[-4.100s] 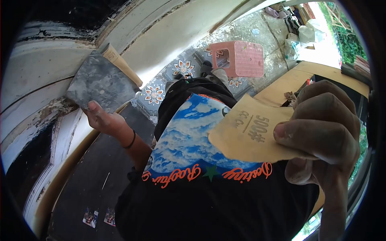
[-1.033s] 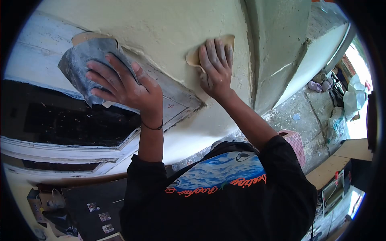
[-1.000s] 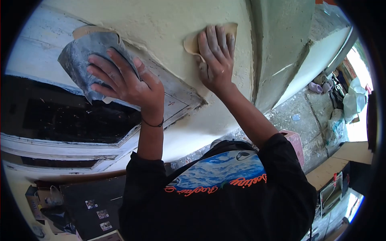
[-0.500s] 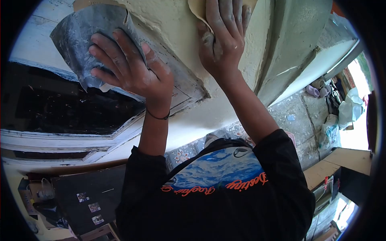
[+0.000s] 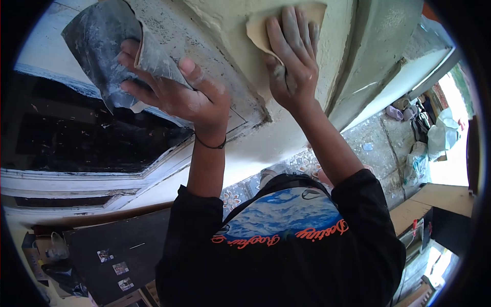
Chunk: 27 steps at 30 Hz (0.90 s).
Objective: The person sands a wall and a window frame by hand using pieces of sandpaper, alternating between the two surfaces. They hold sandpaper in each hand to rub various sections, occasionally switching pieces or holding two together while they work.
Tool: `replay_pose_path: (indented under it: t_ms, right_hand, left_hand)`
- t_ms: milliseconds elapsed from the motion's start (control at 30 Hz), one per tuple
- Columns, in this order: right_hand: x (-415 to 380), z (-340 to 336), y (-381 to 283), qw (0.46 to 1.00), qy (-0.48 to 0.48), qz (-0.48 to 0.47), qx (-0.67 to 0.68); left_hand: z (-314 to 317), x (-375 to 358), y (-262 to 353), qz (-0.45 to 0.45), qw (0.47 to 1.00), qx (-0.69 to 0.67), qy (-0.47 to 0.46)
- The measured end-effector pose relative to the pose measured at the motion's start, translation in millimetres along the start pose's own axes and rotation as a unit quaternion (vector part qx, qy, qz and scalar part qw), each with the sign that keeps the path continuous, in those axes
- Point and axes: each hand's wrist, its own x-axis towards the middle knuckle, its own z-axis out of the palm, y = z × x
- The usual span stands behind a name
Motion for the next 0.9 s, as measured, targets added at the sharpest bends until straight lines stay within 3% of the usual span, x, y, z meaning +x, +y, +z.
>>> replay_pose_path:
  t_ms: [33,133,233,367,533,900]
  right_hand:
    - [-31.9,11.8,15.6,0.998,0.052,-0.029,0.010]
    - [-92.5,24.5,28.0,0.998,-0.006,-0.008,-0.058]
    - [-23.8,16.0,17.7,0.996,0.071,-0.054,-0.020]
    - [25.1,-2.8,11.9,0.994,0.054,-0.080,-0.058]
    - [9.0,-13.7,-11.3,0.974,0.040,0.086,0.205]
    - [11.6,-28.8,-12.8,0.921,0.031,0.155,0.356]
  left_hand:
    - [-0.2,-0.5,-1.2,0.004,1.000,0.014,-0.006]
    - [-0.2,0.8,-2.9,0.010,0.999,0.033,-0.006]
    - [-0.7,1.6,-1.4,0.009,0.999,0.035,-0.013]
    - [-2.4,1.2,0.9,-0.002,0.999,0.040,-0.021]
    - [-0.5,2.2,2.1,-0.016,0.999,0.040,-0.007]
    - [-3.0,0.7,3.8,-0.028,0.998,0.046,-0.026]
